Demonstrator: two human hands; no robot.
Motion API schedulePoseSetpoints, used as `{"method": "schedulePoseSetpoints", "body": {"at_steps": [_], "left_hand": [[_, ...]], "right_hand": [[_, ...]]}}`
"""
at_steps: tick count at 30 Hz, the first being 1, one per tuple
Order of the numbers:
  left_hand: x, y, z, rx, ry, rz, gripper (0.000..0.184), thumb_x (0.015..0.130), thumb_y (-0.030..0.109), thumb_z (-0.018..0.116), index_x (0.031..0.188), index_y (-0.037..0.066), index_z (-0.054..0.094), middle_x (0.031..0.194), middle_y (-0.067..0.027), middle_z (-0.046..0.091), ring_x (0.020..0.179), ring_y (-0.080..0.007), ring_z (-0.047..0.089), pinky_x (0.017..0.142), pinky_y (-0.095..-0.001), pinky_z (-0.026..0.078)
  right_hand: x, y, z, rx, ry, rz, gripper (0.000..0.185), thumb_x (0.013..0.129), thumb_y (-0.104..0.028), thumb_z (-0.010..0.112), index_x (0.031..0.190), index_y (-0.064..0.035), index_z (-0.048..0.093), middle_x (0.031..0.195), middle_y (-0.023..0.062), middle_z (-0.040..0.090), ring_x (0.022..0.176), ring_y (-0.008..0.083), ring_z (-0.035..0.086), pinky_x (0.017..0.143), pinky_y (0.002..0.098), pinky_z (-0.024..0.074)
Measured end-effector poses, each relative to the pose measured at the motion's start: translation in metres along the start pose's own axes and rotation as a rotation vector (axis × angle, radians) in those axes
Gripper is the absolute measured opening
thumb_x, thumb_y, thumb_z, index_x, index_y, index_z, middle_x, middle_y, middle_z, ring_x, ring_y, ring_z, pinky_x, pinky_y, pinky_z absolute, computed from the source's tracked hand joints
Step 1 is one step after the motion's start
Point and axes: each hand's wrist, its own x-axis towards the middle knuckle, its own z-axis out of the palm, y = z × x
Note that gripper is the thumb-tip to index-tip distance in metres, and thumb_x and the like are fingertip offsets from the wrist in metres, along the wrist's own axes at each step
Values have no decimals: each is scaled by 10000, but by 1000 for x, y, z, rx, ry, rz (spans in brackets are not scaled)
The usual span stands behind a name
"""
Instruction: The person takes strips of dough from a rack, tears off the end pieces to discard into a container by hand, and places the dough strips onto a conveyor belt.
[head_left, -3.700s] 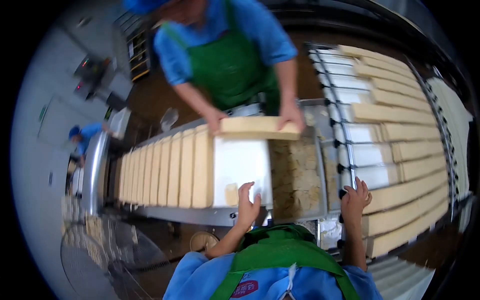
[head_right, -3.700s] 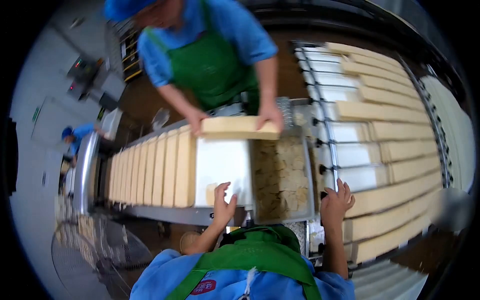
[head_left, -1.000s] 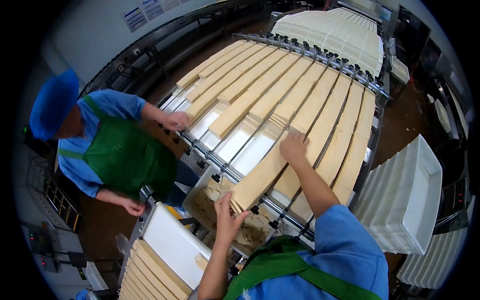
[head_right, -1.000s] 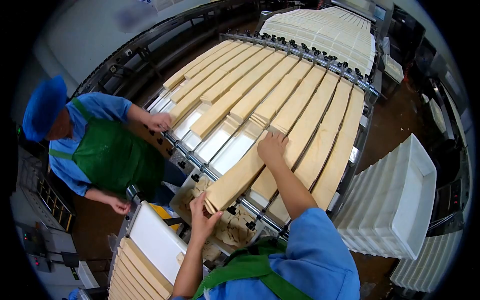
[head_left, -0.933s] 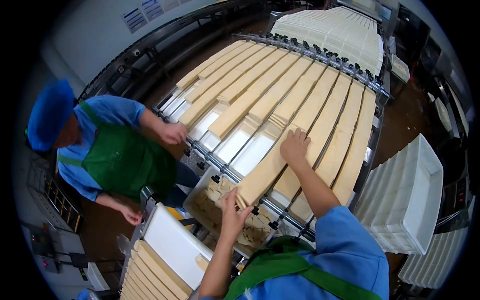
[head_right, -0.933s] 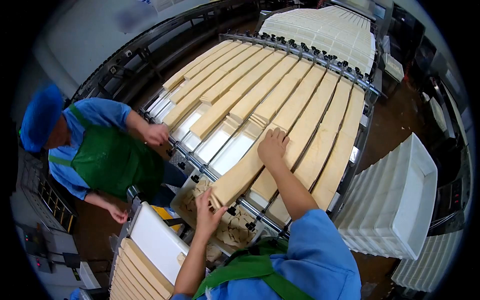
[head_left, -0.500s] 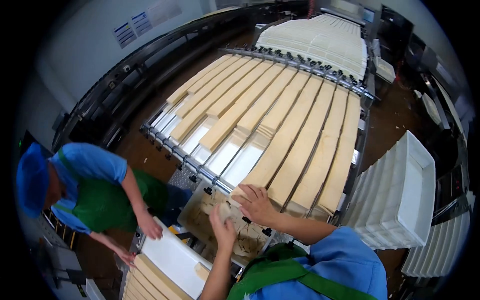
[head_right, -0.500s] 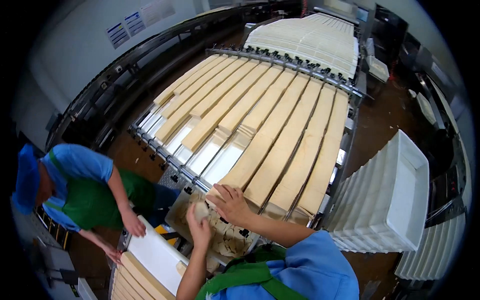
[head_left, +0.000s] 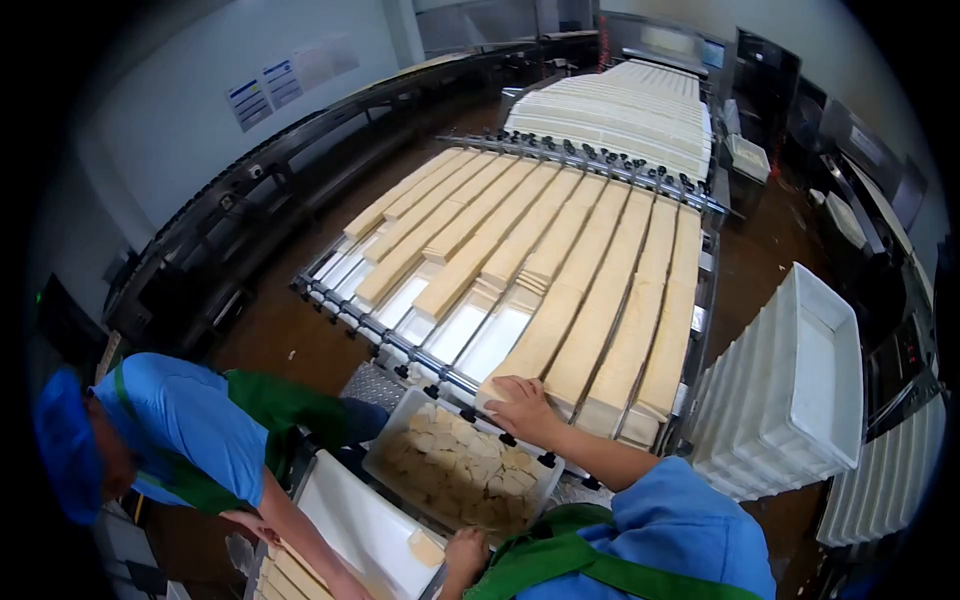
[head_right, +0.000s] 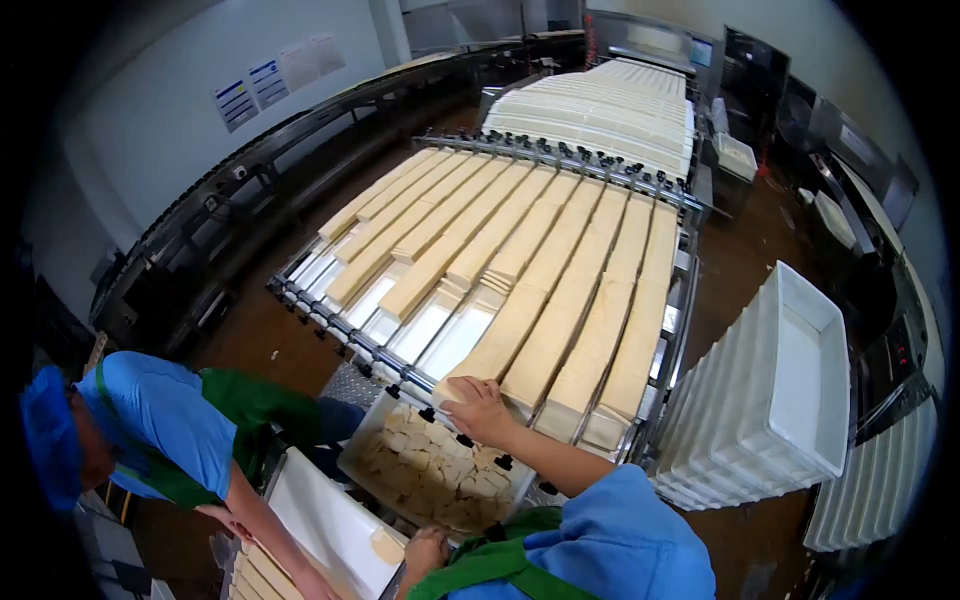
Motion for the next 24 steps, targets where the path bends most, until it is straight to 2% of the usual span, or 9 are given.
{"method": "schedulePoseSetpoints", "body": {"at_steps": [1, 4, 11, 13, 15, 17, 19, 22, 24], "left_hand": [[0, -1, 1, 1, 13, -11, 187, 778, 154, 606, 942, 92, 672, 927, -76, 639, 902, -283, 599, 777, -400, 505], [2, 1, 4, -143, 265, -18, 164, 782, 134, 596, 919, 109, 682, 865, -64, 647, 854, -273, 615, 750, -380, 513], [0, 1, 6, -146, 205, -38, 193, 806, 153, 569, 965, 120, 674, 890, -72, 651, 844, -267, 641, 716, -391, 523], [2, 1, 6, -119, 181, -117, 209, 816, 171, 560, 988, 124, 669, 903, -74, 654, 836, -270, 647, 706, -393, 526], [3, -3, 9, -109, 84, -69, 239, 833, 206, 537, 1028, 134, 654, 926, -75, 656, 833, -272, 654, 693, -400, 531], [6, -7, 16, -103, 87, -48, 243, 843, 208, 522, 1040, 136, 646, 937, -72, 654, 845, -268, 654, 695, -403, 530], [8, -1, 11, -137, 152, -41, 182, 850, 213, 555, 986, 112, 622, 858, -64, 623, 783, -268, 640, 626, -403, 516], [13, -2, 17, -116, 164, -88, 170, 854, 206, 547, 962, 94, 614, 858, -74, 623, 777, -270, 641, 625, -402, 515], [15, -1, 15, -158, 99, -70, 136, 841, 182, 514, 840, 64, 581, 878, -106, 635, 829, -297, 646, 666, -425, 521]], "right_hand": [[1, -1, 1, 5, 0, -17, 251, 786, -230, 679, 1033, -219, 634, 1290, 96, 472, 1210, 278, 411, 962, 441, 270], [0, -1, 2, 25, -23, 13, 227, 799, -204, 667, 1024, -213, 644, 1304, 96, 456, 1223, 282, 394, 966, 445, 266], [-2, 3, 10, -46, 15, -3, 252, 781, -180, 678, 1029, -210, 648, 1289, 107, 463, 1211, 275, 402, 951, 488, 267], [-2, 6, 13, -85, 90, -30, 260, 728, -167, 703, 983, -209, 675, 1263, 128, 489, 1181, 296, 441, 915, 507, 298], [1, 7, 18, -116, 155, -51, 281, 666, -156, 724, 941, -207, 696, 1246, 147, 514, 1162, 326, 470, 895, 510, 326], [2, 12, 24, -65, 185, -65, 270, 663, -132, 731, 925, -191, 700, 1236, 166, 519, 1173, 344, 462, 908, 503, 327], [2, 10, 16, -74, 104, -36, 256, 701, -148, 738, 953, -160, 690, 1272, 207, 501, 1177, 363, 463, 948, 493, 315], [2, 15, 18, -84, 37, -2, 214, 774, -186, 669, 983, -139, 683, 1305, 223, 468, 1219, 369, 424, 972, 522, 273], [1, 20, 21, -92, 20, -15, 203, 807, -177, 640, 1005, -145, 673, 1320, 217, 453, 1229, 361, 413, 975, 528, 266]]}}
